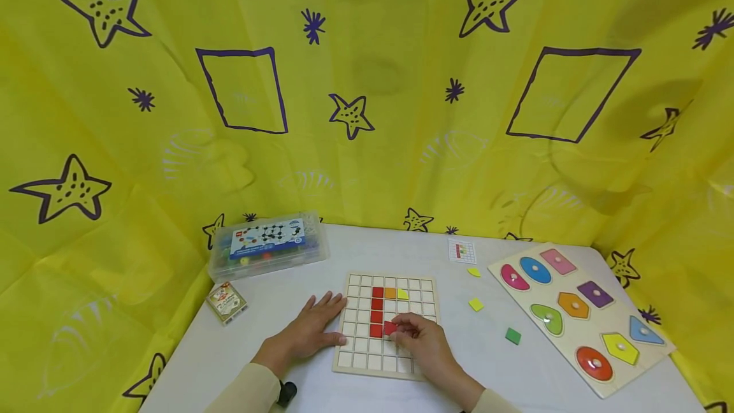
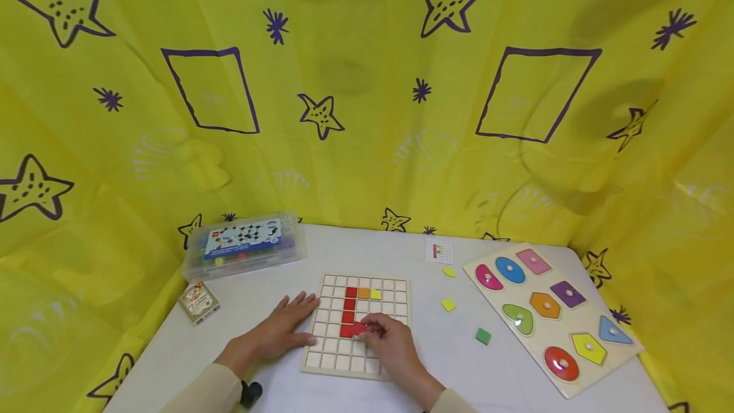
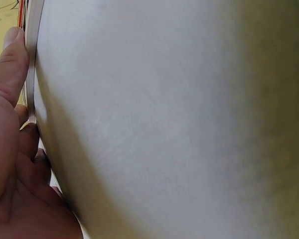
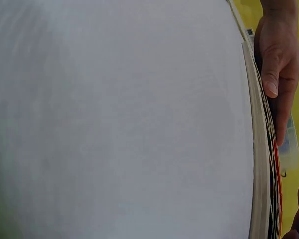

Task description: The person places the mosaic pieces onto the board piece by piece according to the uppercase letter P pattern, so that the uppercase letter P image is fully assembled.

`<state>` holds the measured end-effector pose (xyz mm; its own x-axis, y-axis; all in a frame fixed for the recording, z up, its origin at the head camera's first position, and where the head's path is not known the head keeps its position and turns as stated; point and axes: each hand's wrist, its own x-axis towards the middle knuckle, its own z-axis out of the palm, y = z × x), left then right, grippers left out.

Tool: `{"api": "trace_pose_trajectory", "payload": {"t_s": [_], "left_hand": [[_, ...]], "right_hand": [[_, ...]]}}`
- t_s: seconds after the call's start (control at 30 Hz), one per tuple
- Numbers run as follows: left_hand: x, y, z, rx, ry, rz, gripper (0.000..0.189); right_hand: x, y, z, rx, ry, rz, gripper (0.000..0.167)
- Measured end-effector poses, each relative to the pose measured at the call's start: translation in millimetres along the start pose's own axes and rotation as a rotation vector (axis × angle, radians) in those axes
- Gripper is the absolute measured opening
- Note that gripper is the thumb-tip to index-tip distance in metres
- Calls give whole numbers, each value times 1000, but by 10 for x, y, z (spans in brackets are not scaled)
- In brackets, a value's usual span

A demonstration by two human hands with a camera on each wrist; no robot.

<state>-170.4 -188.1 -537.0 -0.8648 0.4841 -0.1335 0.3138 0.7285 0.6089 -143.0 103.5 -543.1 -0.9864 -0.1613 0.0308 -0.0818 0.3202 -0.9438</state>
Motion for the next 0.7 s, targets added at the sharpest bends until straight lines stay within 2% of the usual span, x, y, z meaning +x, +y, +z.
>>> {"api": "trace_pose_trajectory", "payload": {"t_s": [0.13, 0.27, 0.7], "left_hand": [[-5, 4, -4, -3, -2, 1, 87], [-8, 4, -3, -2, -7, -2, 87], [-6, 2, -8, 1, -2, 4, 86]], "right_hand": [[-30, 0, 65, -41, -64, -51, 18], [-52, -11, 123, -117, -96, -87, 16], [-54, 2, 219, -371, -94, -191, 16]]}}
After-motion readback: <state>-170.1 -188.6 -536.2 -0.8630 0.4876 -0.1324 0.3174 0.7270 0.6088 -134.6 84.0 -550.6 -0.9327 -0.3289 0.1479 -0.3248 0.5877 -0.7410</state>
